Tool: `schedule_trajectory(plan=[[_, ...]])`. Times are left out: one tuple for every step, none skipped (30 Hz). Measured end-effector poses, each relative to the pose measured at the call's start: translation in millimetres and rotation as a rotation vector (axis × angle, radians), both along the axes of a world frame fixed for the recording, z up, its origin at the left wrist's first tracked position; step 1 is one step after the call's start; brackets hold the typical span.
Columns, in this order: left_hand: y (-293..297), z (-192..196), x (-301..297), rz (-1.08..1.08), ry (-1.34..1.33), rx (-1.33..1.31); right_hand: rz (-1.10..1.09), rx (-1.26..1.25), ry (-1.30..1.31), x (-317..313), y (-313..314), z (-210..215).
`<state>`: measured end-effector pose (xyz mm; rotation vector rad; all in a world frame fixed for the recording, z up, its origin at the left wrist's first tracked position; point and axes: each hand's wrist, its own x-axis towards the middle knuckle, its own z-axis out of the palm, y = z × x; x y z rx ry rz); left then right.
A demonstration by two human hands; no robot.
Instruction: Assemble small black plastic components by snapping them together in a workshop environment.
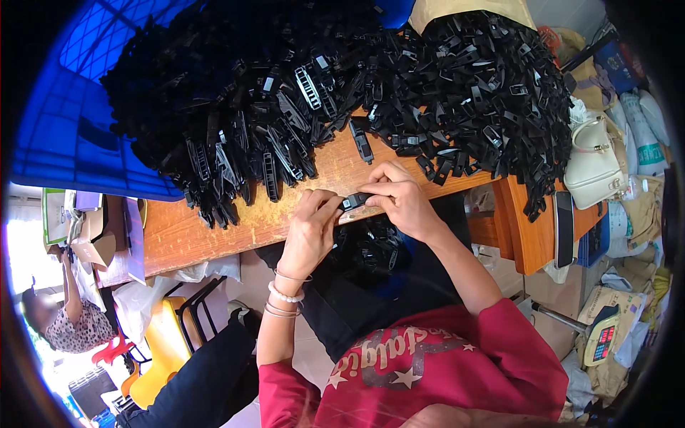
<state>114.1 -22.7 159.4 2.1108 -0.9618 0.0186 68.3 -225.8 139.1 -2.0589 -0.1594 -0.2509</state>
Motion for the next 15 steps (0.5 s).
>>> schedule_trajectory(plan=[[0,0,1,-0.008,0.038,-0.011,-0.03,-0.006,-0.01,-2,1,-1],[2,0,3,-0.016,0.077,-0.022,-0.03,0.029,0.025,-7,0,0],[3,1,6,-0.028,0.126,-0.037,-0.035,0.028,0.023,-11,-4,0],[3,2,10,-0.041,0.175,-0.052,-0.037,0.051,0.025,-16,-10,1],[0,5,14,-0.019,0.161,-0.052,-0.034,0.075,0.027,-21,-15,2],[-5,7,18,0.018,0.1,-0.016,-0.202,-0.185,-0.2,-19,-22,2],[-16,6,22,0.046,0.025,-0.04,-0.372,-0.322,-0.335,-13,-26,3],[-25,4,26,0.085,-0.053,-0.059,-0.398,-0.418,-0.331,-8,-27,7],[-37,2,31,0.061,-0.153,-0.085,-0.43,-0.524,-0.328,-3,-30,14],[-46,1,36,0.049,-0.249,-0.05,-0.396,-0.605,-0.365,4,-34,10],[-55,-1,41,0.034,-0.346,-0.017,-0.366,-0.631,-0.371,10,-38,8],[-62,-2,44,0.016,-0.372,0.016,-0.335,-0.656,-0.377,14,-40,6],[-65,-3,40,0.035,-0.309,0.031,-0.31,-0.657,-0.399,16,-40,5],[-66,-2,33,0.047,-0.241,0.048,-0.313,-0.658,-0.398,17,-38,5],[-64,-2,29,0.051,-0.212,0.053,-0.285,-0.647,-0.404,17,-36,6]])
